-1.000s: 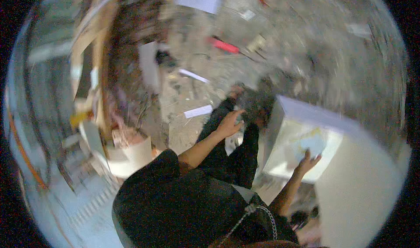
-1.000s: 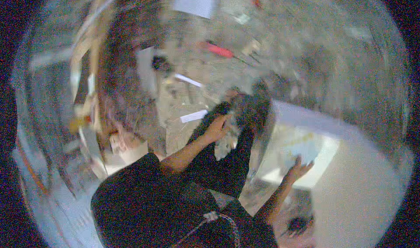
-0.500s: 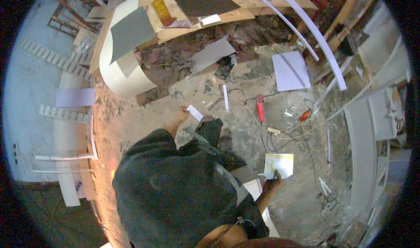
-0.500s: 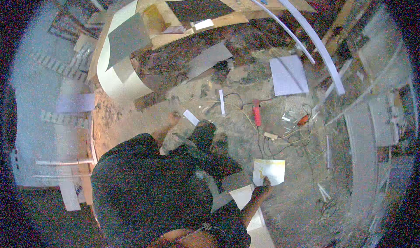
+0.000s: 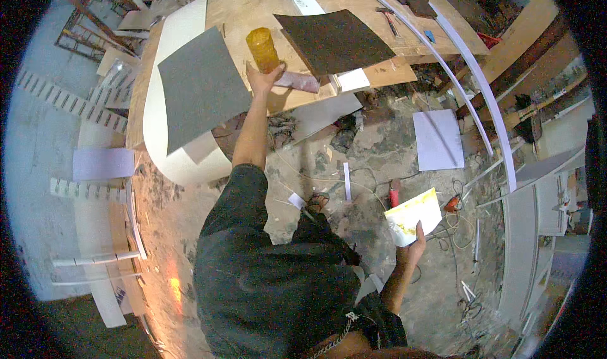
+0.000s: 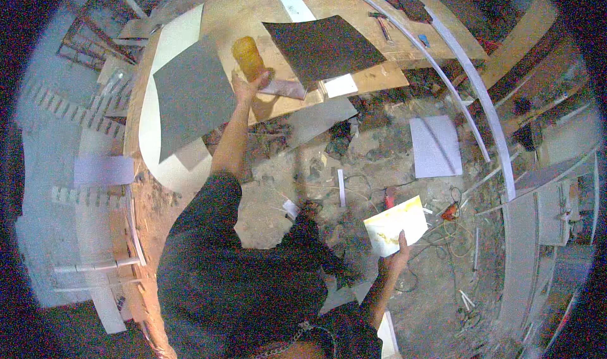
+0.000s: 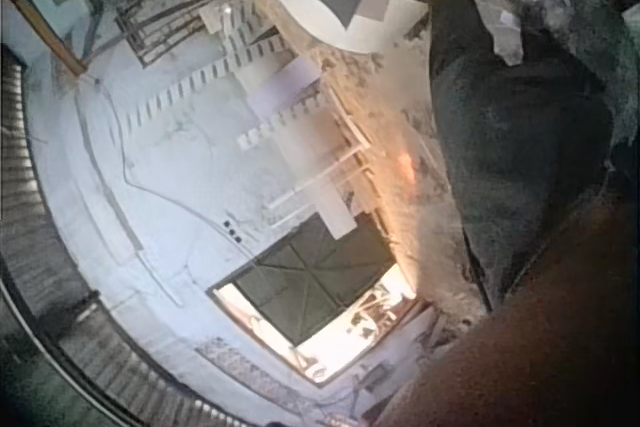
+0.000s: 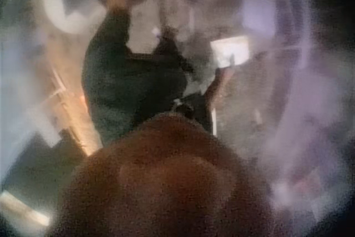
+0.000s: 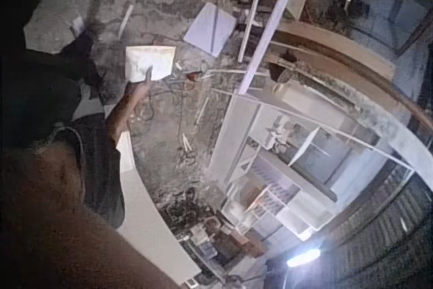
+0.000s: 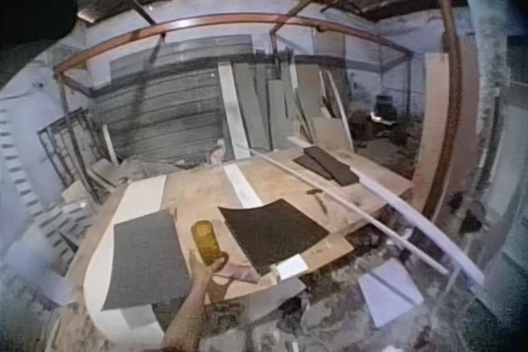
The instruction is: The person pours adhesive from a plastic bottle onto a scraper and spreads the glue across white and gray furniture panels.
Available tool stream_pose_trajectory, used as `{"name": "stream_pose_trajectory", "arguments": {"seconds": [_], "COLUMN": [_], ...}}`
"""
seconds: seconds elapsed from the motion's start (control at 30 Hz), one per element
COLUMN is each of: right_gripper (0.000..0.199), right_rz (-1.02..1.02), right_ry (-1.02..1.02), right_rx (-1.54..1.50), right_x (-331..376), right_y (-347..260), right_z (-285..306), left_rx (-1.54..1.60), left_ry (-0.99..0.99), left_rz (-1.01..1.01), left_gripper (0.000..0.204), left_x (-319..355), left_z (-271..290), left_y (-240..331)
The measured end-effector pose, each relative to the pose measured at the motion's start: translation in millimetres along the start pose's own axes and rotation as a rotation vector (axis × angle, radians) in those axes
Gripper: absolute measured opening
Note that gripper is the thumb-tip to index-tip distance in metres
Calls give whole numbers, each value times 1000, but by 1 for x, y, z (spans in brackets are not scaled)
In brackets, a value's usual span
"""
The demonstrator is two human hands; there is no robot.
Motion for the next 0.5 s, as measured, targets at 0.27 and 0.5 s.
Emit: {"name": "stream_pose_trajectory", "arguments": {"seconds": [0.27, 0.5], "right_gripper": [63, 39], "right_rz": [275, 437], "right_ry": [152, 140], "right_rx": [458, 873], "right_x": [-14, 6], "right_y": [25, -41], "right_z": [-55, -102], "left_rx": [371, 554], "left_ry": [-220, -773], "left_rz": [-10, -765], "left_gripper": [85, 72], "left_x": [-75, 36], "left_z": [-10, 111], "left_y": [27, 195]}}
Point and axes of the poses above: each hand's wrist, its own x-axis away from the middle knuckle, its own z-axis out of the back of the hand, y = z × x, the point moved 8 cm from there along -x, towards the middle knuckle, and after that the axes turned 12 degrees about -x, right-handed, at the moved point
